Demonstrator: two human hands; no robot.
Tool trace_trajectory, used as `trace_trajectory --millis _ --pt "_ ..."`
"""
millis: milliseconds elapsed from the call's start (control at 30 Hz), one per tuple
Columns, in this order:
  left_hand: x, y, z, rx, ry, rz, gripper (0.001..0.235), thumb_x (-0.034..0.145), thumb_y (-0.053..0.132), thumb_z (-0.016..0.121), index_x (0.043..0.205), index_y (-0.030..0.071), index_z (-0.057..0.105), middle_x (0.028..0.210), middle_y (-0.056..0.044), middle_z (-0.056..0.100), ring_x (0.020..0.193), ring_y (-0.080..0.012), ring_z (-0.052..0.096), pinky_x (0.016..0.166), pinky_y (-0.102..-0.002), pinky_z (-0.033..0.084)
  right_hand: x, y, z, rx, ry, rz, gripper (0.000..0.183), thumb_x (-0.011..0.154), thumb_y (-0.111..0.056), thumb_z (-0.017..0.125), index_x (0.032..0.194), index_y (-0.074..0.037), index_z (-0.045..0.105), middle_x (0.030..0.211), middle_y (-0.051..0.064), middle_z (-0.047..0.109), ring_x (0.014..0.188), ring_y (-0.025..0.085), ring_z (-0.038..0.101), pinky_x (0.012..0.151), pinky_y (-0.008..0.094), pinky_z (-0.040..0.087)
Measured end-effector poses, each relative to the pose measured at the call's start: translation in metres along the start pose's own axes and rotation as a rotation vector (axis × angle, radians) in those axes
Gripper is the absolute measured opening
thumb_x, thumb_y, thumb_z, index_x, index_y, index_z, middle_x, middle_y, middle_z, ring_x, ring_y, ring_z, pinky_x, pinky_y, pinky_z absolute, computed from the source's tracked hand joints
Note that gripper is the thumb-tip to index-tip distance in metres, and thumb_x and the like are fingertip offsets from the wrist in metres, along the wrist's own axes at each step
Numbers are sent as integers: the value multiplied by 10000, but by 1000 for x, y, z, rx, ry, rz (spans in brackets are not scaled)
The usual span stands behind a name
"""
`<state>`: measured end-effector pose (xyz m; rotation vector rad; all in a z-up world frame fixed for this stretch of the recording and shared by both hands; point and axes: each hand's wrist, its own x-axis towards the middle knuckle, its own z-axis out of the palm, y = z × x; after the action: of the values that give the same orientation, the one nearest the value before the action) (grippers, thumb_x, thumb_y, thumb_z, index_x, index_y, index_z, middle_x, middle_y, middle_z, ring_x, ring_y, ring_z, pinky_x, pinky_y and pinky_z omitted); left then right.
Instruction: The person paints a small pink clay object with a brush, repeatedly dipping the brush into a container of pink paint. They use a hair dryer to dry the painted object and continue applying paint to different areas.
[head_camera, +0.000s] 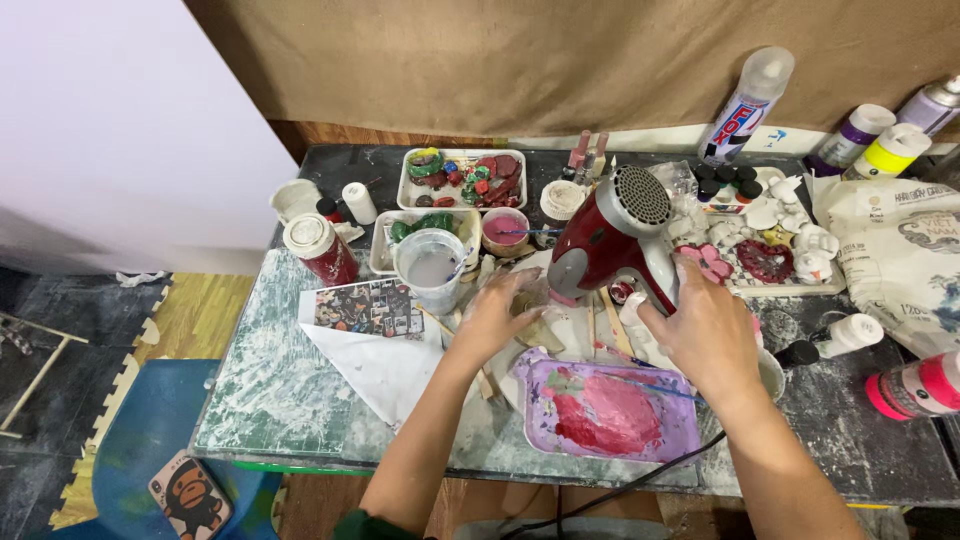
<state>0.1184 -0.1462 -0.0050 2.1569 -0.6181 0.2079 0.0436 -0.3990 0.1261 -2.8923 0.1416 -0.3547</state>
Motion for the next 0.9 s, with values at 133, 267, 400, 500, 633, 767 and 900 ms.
trace_trajectory --millis 133,267,400,500,633,767,900 --pt "-8 8 -4 -17 48 16 539 853 237 777 1347 104 609 1231 -187 690 1182 -383 621 1020 -462 490 1 -4 -3 -16 -9 -3 659 764 -380 821 1224 39 602 857 270 720 785 459 715 726 534 575" --pt "-10 12 -3 86 35 -20 496 849 216 771 1314 117 629 1227 -174 682 1171 -392 608 1004 -475 482 0 -10 -6 -33 -7 4 636 765 -369 823 1216 23 603 890 266 724 787 460 713 708 541 573" --pt "-12 13 -1 92 18 -95 426 876 213 751 1282 133 649 1238 -139 690 1186 -367 615 1014 -459 490 -2 -11 -8 -40 5 -24 577 773 -363 822 1160 13 614 904 260 725 782 453 714 711 540 574" --pt "-17 13 -1 73 54 -53 421 870 202 746 1273 121 652 1272 -143 684 1203 -368 608 1025 -459 486 -4 -12 -8 -43 11 -23 556 776 -358 818 1139 11 613 902 255 726 781 449 713 701 541 572" --pt "-21 17 -2 78 88 -22 422 873 201 745 1272 106 646 1308 -165 662 1220 -377 596 1031 -465 477 -3 -15 -9 -56 7 -23 532 788 -355 812 1119 7 605 895 250 725 778 446 713 702 539 571" --pt "-24 21 -5 48 72 -75 406 879 194 733 1264 101 645 1309 -161 666 1219 -379 603 1025 -463 480 -3 -15 -8 -63 63 -87 544 793 -317 803 1147 32 582 954 251 714 741 449 708 665 525 578" --pt "-25 24 -8 1 88 -101 396 892 189 711 1266 83 637 1285 -174 667 1195 -383 620 1020 -457 487 -5 -11 -11 -21 74 -27 571 791 -287 809 1204 18 560 972 272 700 784 468 698 709 540 568"
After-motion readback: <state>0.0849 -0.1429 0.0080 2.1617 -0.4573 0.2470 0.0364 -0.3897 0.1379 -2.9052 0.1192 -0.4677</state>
